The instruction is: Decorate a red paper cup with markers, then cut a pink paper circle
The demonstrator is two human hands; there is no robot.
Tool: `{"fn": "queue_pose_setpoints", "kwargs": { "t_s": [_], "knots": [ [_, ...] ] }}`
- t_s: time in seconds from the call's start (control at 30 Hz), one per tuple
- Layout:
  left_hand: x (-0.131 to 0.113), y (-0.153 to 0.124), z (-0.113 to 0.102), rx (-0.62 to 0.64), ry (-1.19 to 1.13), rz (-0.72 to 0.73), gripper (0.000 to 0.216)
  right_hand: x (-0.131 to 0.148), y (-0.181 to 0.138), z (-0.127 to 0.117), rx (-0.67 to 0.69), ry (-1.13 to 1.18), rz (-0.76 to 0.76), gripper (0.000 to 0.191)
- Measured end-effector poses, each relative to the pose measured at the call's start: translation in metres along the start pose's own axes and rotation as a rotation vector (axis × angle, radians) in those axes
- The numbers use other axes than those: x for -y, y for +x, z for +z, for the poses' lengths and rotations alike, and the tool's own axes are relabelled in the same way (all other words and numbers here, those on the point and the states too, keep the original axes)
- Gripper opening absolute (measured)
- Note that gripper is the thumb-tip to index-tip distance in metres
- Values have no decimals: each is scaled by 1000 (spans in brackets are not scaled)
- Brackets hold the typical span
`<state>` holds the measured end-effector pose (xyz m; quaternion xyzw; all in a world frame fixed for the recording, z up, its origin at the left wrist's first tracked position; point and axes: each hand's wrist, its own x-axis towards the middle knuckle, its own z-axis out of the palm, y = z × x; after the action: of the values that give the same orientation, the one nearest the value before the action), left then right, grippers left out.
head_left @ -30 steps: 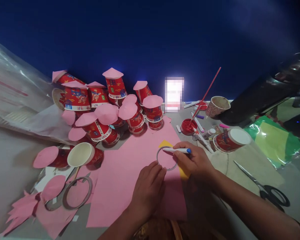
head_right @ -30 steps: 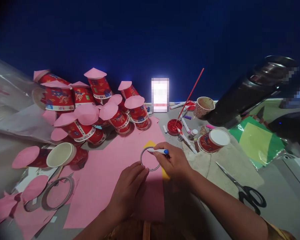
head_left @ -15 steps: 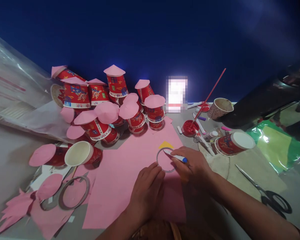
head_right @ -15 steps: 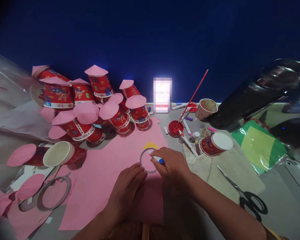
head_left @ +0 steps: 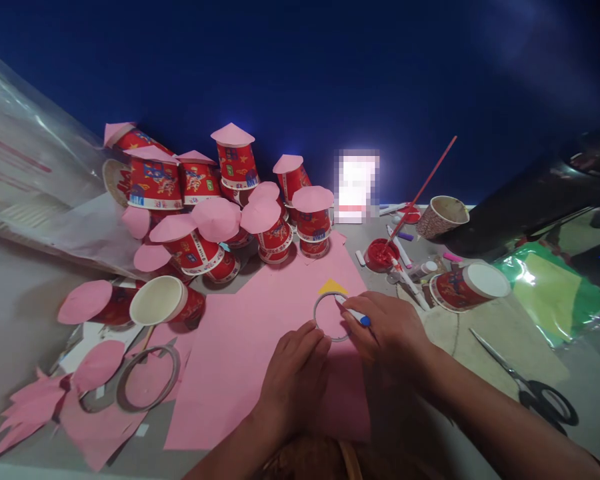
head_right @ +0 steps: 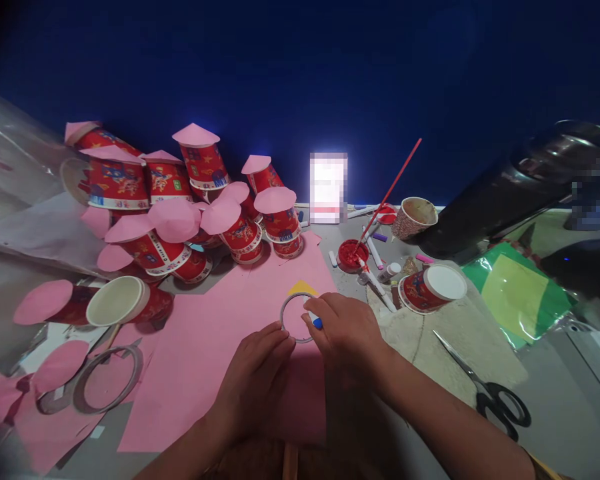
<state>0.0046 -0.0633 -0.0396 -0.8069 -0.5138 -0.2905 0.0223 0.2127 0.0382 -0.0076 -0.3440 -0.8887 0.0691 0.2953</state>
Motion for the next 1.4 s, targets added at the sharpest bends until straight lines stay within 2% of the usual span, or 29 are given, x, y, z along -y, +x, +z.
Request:
{"fn": "queue_pose_setpoints", "kwargs": {
  "t_s": [0.2, 0.33, 0.47, 0.6, 0.83, 1.0, 1.23, 1.4],
  "knots": [
    [-3, 6, -2, 21, -27, -21, 35, 7, 2, -9, 81, -141, 57, 19],
    [-5, 8, -3, 21, -18, -31, 33, 13, 10, -18, 184, -148, 185, 23],
    [-6, 8, -3, 32, -25, -51, 28, 12, 22, -28, 209, 2, 378, 26],
    [-6, 7, -4, 30, -44, -49, 31, 8, 21, -24, 136, 216, 426, 28],
    [-4, 3, -5, 103, -39, -53, 36, 11, 7, -6, 21, 369, 431, 20],
    [-4, 2, -4, 75, 1, -32, 41, 10, 3, 0, 25, 312, 353, 21],
    [-3, 1, -6, 41, -7, -30, 31, 6, 1, 9, 32, 204, 259, 20],
    [-3, 0, -5, 38, -2, -31, 31, 6, 0, 12, 61, 219, 238, 19]
  ]
}}
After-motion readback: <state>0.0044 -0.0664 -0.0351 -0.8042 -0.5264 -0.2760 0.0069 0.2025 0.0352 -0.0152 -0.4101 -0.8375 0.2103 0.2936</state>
